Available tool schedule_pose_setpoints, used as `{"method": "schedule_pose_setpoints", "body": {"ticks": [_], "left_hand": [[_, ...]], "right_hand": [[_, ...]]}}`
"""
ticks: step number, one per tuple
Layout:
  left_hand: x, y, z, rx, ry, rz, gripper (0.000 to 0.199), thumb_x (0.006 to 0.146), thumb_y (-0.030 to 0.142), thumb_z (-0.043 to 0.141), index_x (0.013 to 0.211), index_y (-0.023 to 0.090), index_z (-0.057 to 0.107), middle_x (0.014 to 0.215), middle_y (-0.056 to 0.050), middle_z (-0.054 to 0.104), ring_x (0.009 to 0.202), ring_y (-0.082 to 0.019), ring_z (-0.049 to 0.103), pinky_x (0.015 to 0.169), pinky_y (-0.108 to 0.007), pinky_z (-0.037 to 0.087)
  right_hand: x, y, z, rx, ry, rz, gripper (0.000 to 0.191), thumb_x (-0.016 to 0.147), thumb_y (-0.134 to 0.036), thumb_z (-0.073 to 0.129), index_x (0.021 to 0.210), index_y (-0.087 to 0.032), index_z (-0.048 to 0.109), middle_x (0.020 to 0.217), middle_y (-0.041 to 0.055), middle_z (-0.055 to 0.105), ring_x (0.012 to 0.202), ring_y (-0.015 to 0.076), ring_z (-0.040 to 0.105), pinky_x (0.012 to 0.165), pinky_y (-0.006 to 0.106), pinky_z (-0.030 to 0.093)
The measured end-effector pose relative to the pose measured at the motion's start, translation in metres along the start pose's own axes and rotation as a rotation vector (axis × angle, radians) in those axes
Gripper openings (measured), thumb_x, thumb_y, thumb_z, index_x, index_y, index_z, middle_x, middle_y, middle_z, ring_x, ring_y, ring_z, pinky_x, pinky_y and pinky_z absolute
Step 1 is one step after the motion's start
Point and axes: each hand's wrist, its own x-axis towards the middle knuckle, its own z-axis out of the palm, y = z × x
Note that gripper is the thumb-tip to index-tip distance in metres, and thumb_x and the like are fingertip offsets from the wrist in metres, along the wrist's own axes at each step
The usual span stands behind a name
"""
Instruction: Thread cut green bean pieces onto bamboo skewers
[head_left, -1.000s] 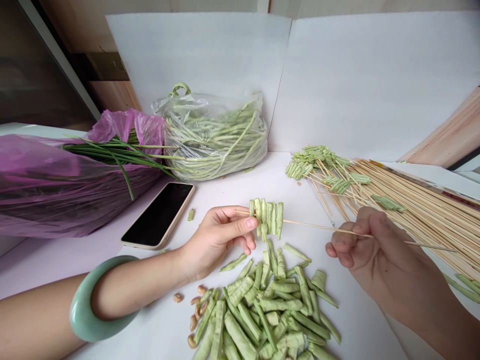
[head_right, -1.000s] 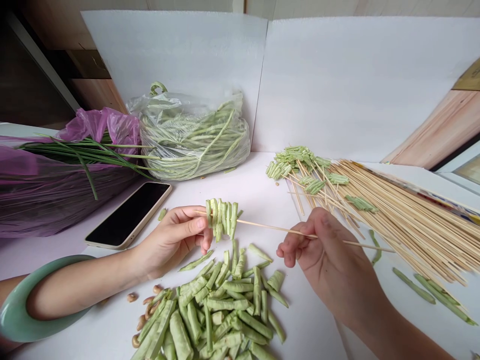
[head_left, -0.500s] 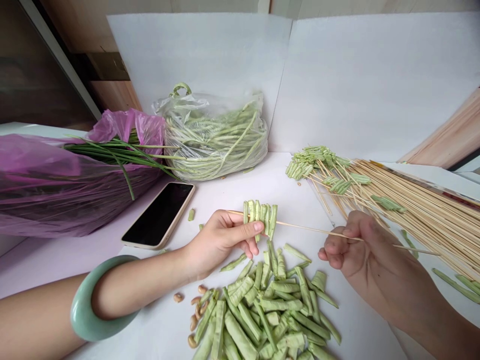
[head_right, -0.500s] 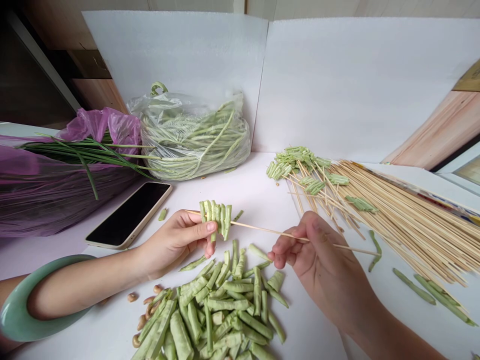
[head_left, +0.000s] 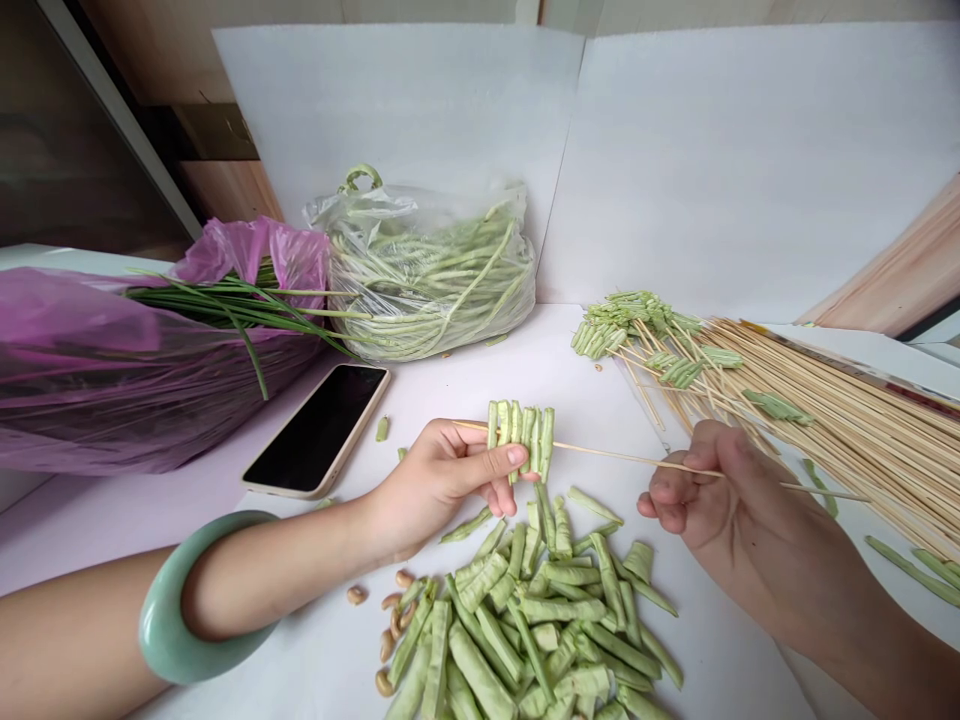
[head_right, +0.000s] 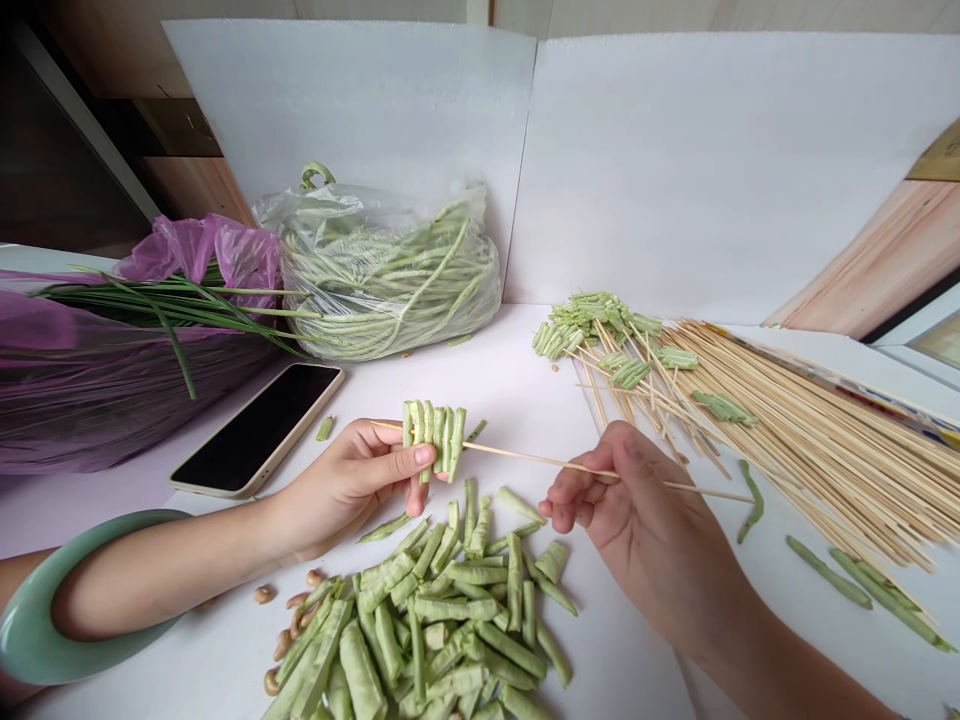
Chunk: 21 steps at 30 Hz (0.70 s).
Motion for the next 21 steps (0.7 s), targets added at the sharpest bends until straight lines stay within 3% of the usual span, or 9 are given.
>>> {"method": "schedule_pose_setpoints", "body": {"ticks": [4, 8, 11, 17, 21], "left_hand": [[0.000, -0.001, -0.001, -0.008, -0.013, 0.002, 0.021, 0.077, 0.028, 0.069, 0.072, 0.008, 0.070, 0.049, -0.002, 0.061, 0.047, -0.008, 0.054, 0.053, -0.019, 0.043], [0.001, -0.002, -0.003, -0.028, 0.050, 0.037, 0.019, 0.079, 0.027, 0.067, 0.072, 0.009, 0.070, 0.048, -0.001, 0.061, 0.047, -0.007, 0.052, 0.055, -0.018, 0.042], [0.002, -0.003, -0.005, -0.044, 0.100, 0.071, 0.019, 0.079, 0.028, 0.067, 0.072, 0.010, 0.070, 0.053, -0.001, 0.063, 0.046, -0.005, 0.051, 0.055, -0.017, 0.041], [0.004, -0.003, -0.006, -0.051, 0.161, 0.109, 0.020, 0.080, 0.027, 0.066, 0.071, 0.010, 0.070, 0.052, 0.000, 0.063, 0.046, -0.004, 0.051, 0.057, -0.016, 0.040], [0.003, -0.001, -0.005, -0.094, 0.159, 0.096, 0.020, 0.079, 0.025, 0.066, 0.066, 0.010, 0.067, 0.063, -0.004, 0.068, 0.046, -0.005, 0.054, 0.055, -0.018, 0.042]], "right_hand": [[0.003, -0.002, -0.007, -0.056, 0.042, -0.003, 0.028, 0.079, -0.050, 0.061, 0.065, -0.026, 0.063, 0.052, -0.0021, 0.063, 0.047, 0.0097, 0.057, 0.058, 0.024, 0.055], [0.011, -0.010, -0.021, -0.234, 0.269, -0.119, 0.032, 0.068, -0.056, 0.068, 0.062, -0.025, 0.062, 0.051, -0.0034, 0.059, 0.046, 0.0096, 0.054, 0.053, 0.025, 0.054], [0.020, -0.019, -0.034, -0.355, 0.369, -0.216, 0.030, 0.063, -0.052, 0.072, 0.063, -0.025, 0.058, 0.054, -0.0055, 0.057, 0.050, 0.0085, 0.055, 0.056, 0.022, 0.053], [0.027, -0.030, -0.057, -0.895, 0.360, -0.347, 0.016, 0.058, -0.037, 0.075, 0.061, -0.024, 0.066, 0.059, -0.0008, 0.066, 0.049, 0.0143, 0.059, 0.047, 0.027, 0.048], [0.024, -0.031, -0.063, -1.224, 0.259, -0.432, 0.013, 0.066, -0.037, 0.068, 0.076, -0.032, 0.075, 0.072, -0.0037, 0.074, 0.051, 0.0150, 0.062, 0.053, 0.029, 0.049]]}}
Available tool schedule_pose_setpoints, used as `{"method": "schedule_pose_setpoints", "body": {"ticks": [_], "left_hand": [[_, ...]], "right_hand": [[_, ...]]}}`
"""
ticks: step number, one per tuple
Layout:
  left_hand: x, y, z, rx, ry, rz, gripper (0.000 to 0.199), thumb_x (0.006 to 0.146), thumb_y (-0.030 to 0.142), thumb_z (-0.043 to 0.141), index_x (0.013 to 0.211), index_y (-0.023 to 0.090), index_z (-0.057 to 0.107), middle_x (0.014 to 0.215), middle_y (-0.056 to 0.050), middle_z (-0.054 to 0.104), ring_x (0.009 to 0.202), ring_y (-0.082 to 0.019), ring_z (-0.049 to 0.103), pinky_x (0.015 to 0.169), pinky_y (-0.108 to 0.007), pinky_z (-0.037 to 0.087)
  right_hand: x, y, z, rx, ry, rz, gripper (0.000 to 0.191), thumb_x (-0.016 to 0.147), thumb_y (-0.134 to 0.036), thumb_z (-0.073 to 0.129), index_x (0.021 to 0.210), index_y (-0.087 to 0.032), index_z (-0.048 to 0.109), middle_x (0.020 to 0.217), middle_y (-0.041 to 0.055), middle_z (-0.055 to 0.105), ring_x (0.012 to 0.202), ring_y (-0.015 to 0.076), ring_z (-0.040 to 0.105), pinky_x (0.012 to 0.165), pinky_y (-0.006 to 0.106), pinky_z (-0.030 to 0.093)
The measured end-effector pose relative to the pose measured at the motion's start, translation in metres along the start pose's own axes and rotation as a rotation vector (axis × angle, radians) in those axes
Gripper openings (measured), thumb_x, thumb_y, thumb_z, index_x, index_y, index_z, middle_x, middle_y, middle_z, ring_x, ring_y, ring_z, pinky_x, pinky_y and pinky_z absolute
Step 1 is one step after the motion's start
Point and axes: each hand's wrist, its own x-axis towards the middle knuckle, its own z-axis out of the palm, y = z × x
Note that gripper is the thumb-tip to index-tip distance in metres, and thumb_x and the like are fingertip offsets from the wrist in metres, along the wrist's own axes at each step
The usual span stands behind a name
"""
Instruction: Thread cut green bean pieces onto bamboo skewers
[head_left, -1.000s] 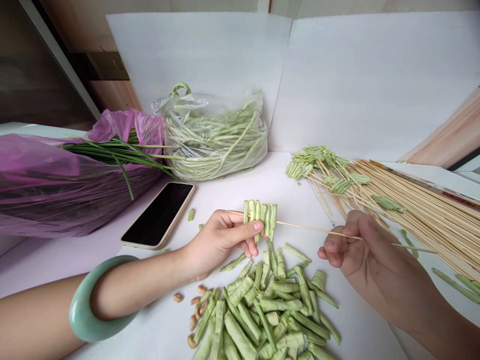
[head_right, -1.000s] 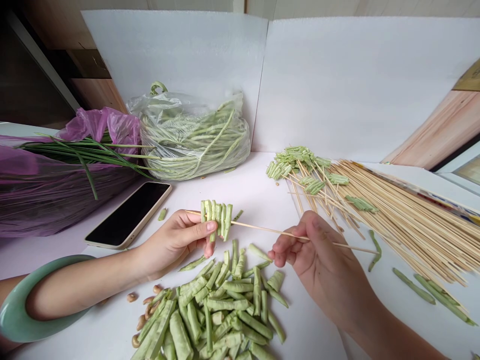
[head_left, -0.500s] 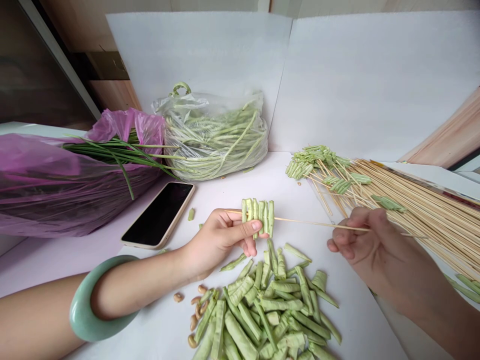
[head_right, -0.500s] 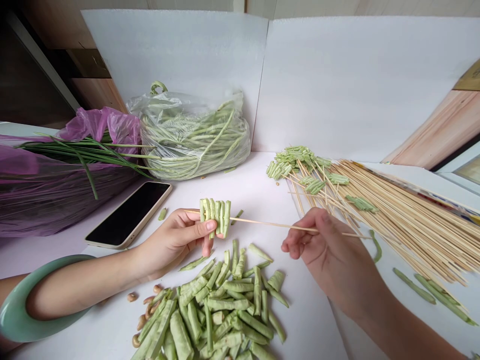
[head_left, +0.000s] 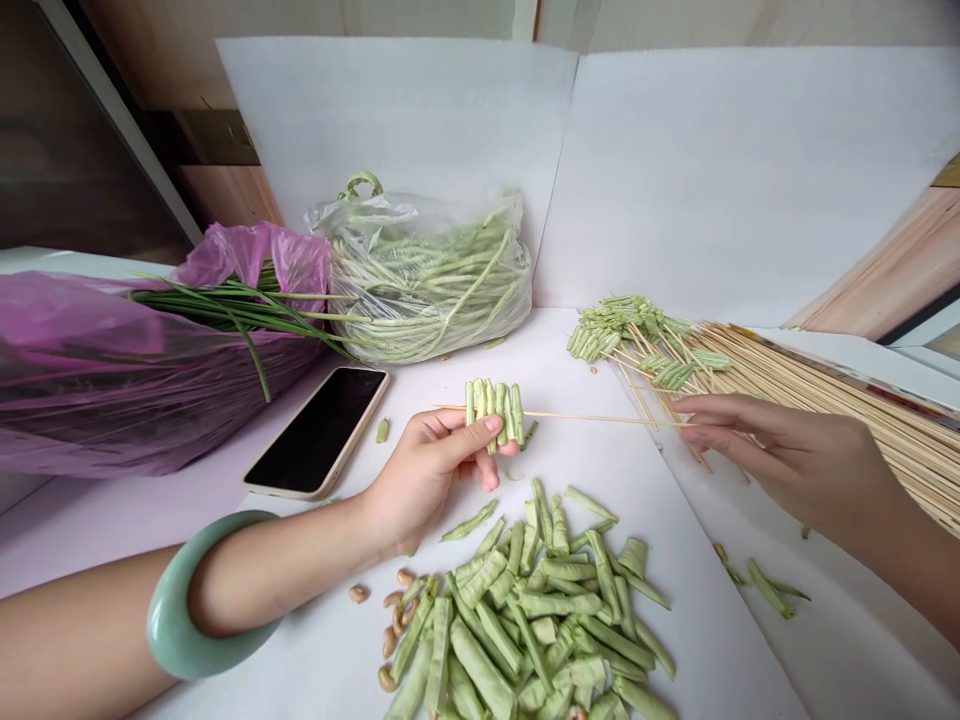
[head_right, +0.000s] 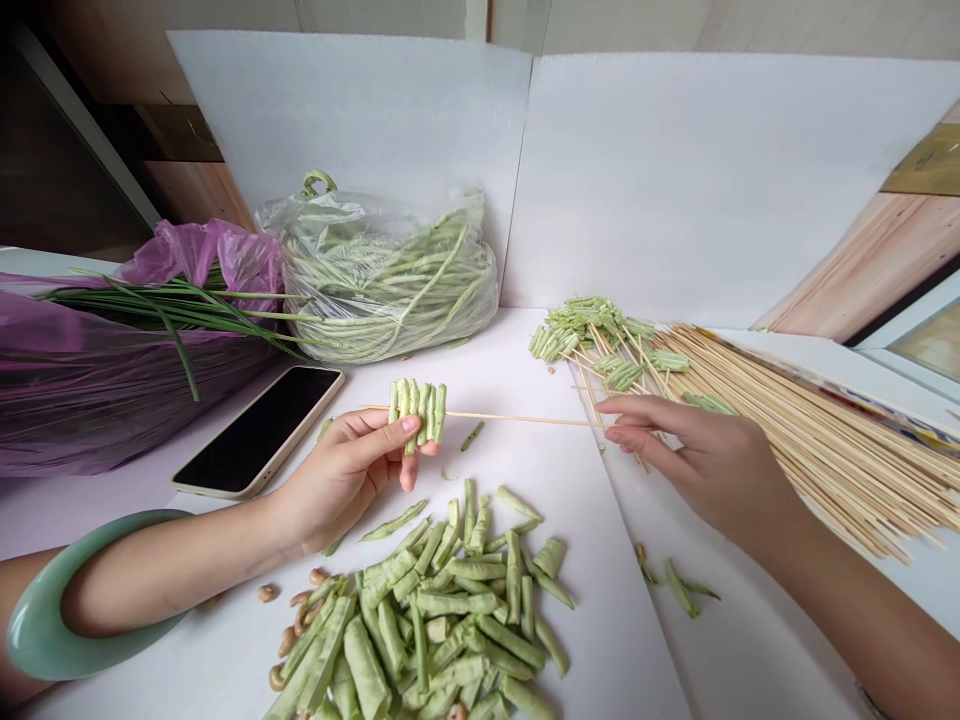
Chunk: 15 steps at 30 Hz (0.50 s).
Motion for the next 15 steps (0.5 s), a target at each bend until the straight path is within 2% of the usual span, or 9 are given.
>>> {"method": "schedule_pose_setpoints", "body": {"ticks": [4, 10, 15], "left_hand": [[-0.001, 0.002, 0.000, -0.046, -0.020, -0.013, 0.023, 0.080, 0.026, 0.064, 0.063, 0.010, 0.064, 0.066, -0.006, 0.070, 0.043, -0.009, 0.057, 0.052, -0.021, 0.045], [-0.002, 0.002, -0.001, -0.021, -0.077, -0.041, 0.033, 0.086, 0.034, 0.052, 0.072, 0.008, 0.068, 0.066, -0.008, 0.070, 0.044, -0.012, 0.059, 0.054, -0.025, 0.048], [-0.003, 0.002, 0.001, 0.053, -0.044, -0.045, 0.028, 0.086, 0.030, 0.056, 0.070, 0.010, 0.068, 0.066, -0.006, 0.070, 0.046, -0.010, 0.058, 0.056, -0.023, 0.047]], "right_hand": [[-0.004, -0.005, 0.001, -0.111, -0.137, -0.196, 0.016, 0.075, -0.040, 0.060, 0.079, -0.037, 0.075, 0.080, -0.0091, 0.076, 0.071, 0.0174, 0.070, 0.064, 0.027, 0.053], [-0.005, -0.012, 0.005, -0.197, -0.147, -0.348, 0.021, 0.083, -0.038, 0.052, 0.078, -0.031, 0.071, 0.076, -0.0094, 0.075, 0.064, 0.0148, 0.070, 0.059, 0.025, 0.055], [-0.004, -0.012, 0.006, -0.218, -0.125, -0.391, 0.025, 0.086, -0.038, 0.048, 0.077, -0.029, 0.070, 0.075, -0.0075, 0.076, 0.064, 0.0151, 0.071, 0.057, 0.025, 0.056]]}}
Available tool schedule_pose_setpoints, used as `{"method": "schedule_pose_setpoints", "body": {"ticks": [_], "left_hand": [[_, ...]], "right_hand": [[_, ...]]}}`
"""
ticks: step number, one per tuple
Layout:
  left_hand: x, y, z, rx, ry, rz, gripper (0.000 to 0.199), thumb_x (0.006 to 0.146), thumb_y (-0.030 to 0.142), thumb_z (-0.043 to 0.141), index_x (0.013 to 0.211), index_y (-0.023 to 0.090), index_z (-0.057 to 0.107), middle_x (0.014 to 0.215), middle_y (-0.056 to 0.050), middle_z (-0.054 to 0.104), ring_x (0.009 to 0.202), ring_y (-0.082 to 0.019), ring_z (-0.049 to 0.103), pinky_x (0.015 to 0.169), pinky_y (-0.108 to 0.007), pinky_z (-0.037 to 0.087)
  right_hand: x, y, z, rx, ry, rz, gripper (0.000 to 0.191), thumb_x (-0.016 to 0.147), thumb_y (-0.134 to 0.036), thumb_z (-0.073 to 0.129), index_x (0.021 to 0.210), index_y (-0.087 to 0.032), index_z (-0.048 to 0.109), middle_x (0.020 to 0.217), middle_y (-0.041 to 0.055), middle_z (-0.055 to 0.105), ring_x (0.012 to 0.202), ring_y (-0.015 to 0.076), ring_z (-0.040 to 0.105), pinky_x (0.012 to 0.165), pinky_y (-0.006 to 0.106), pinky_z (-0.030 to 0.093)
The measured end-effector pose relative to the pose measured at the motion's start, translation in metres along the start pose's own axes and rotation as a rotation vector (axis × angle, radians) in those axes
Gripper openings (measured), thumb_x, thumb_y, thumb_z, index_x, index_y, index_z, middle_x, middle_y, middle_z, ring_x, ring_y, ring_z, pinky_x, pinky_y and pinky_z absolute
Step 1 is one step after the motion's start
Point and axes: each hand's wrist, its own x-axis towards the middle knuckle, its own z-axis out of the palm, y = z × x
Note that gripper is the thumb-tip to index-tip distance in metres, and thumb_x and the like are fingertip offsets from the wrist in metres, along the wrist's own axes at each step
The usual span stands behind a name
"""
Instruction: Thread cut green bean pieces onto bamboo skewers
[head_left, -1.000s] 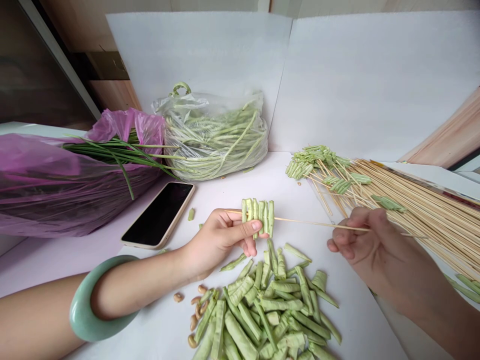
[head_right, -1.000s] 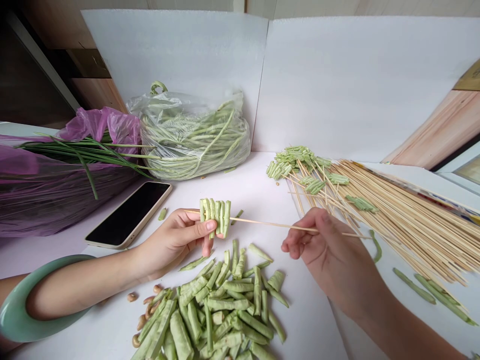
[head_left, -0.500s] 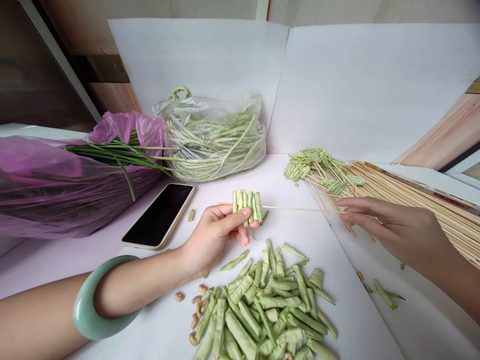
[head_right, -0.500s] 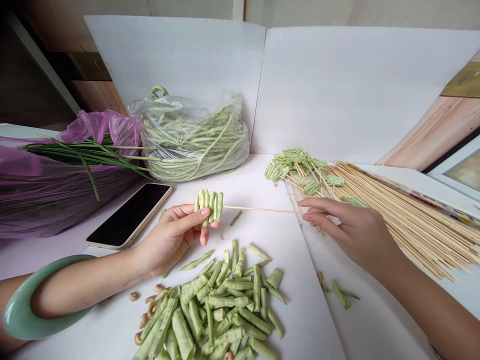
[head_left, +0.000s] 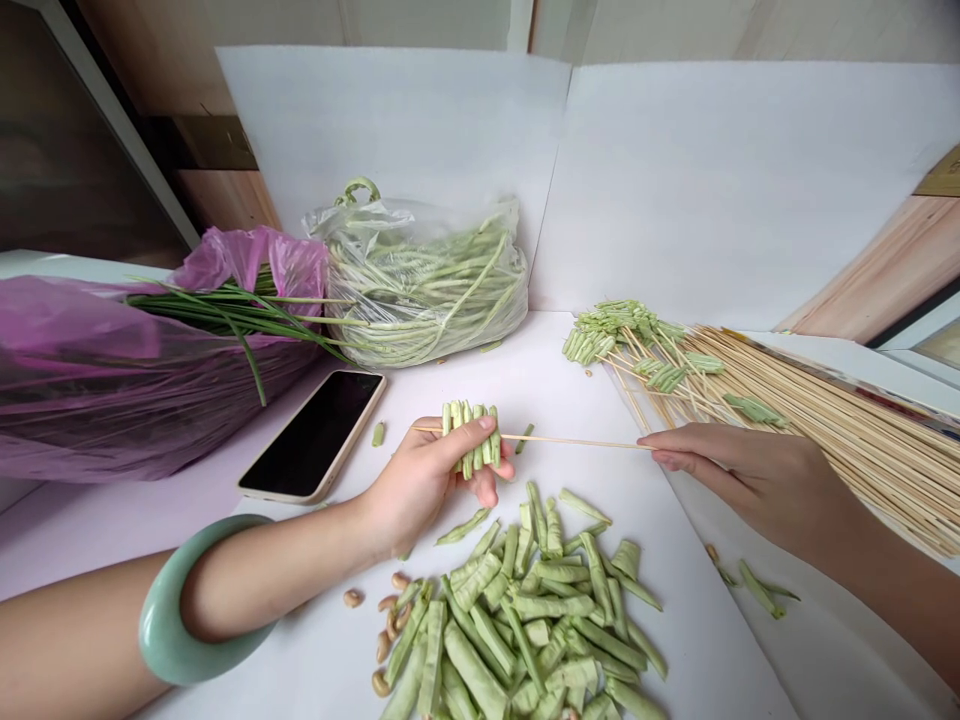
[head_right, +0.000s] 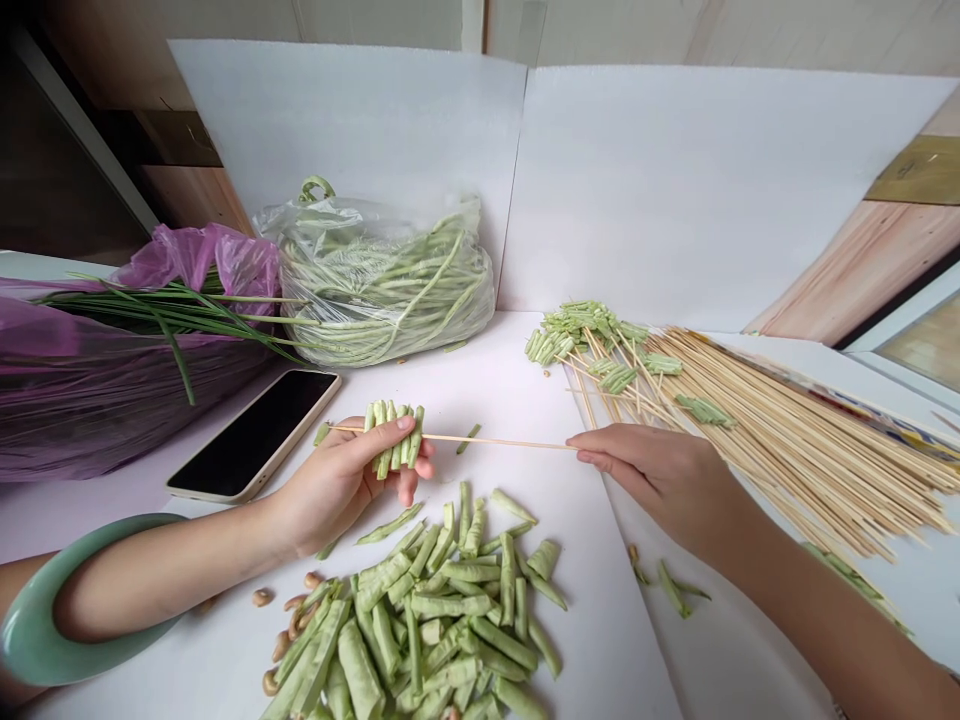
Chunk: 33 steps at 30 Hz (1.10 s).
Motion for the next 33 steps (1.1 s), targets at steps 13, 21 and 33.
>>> {"method": "schedule_pose_setpoints", "body": {"ticks": [13, 21, 33], "left_hand": [[-0.002, -0.001, 0.005, 0.046, 0.068, 0.036, 0.030, 0.085, 0.032, 0.056, 0.069, 0.012, 0.071, 0.061, -0.004, 0.069, 0.043, -0.008, 0.052, 0.055, -0.023, 0.041], [-0.001, -0.001, 0.003, 0.010, 0.007, 0.032, 0.027, 0.083, 0.031, 0.059, 0.071, 0.010, 0.070, 0.063, -0.006, 0.070, 0.043, -0.009, 0.057, 0.056, -0.023, 0.045], [0.002, 0.003, 0.001, -0.060, 0.016, -0.027, 0.025, 0.080, 0.029, 0.059, 0.080, 0.007, 0.072, 0.071, -0.009, 0.073, 0.042, -0.012, 0.058, 0.049, -0.024, 0.047]], "right_hand": [[-0.002, 0.005, -0.005, 0.031, -0.027, 0.159, 0.021, 0.080, -0.031, 0.052, 0.072, -0.033, 0.071, 0.073, -0.0088, 0.075, 0.066, 0.0159, 0.071, 0.054, 0.024, 0.054], [0.000, 0.009, -0.005, 0.106, -0.053, 0.275, 0.020, 0.076, -0.035, 0.054, 0.071, -0.030, 0.072, 0.062, -0.0060, 0.072, 0.057, 0.0164, 0.068, 0.053, 0.026, 0.052], [0.000, 0.066, -0.024, -0.092, 0.155, 0.706, 0.020, 0.067, -0.037, 0.060, 0.067, -0.021, 0.071, 0.053, 0.0010, 0.066, 0.051, 0.0203, 0.061, 0.054, 0.033, 0.046]]}}
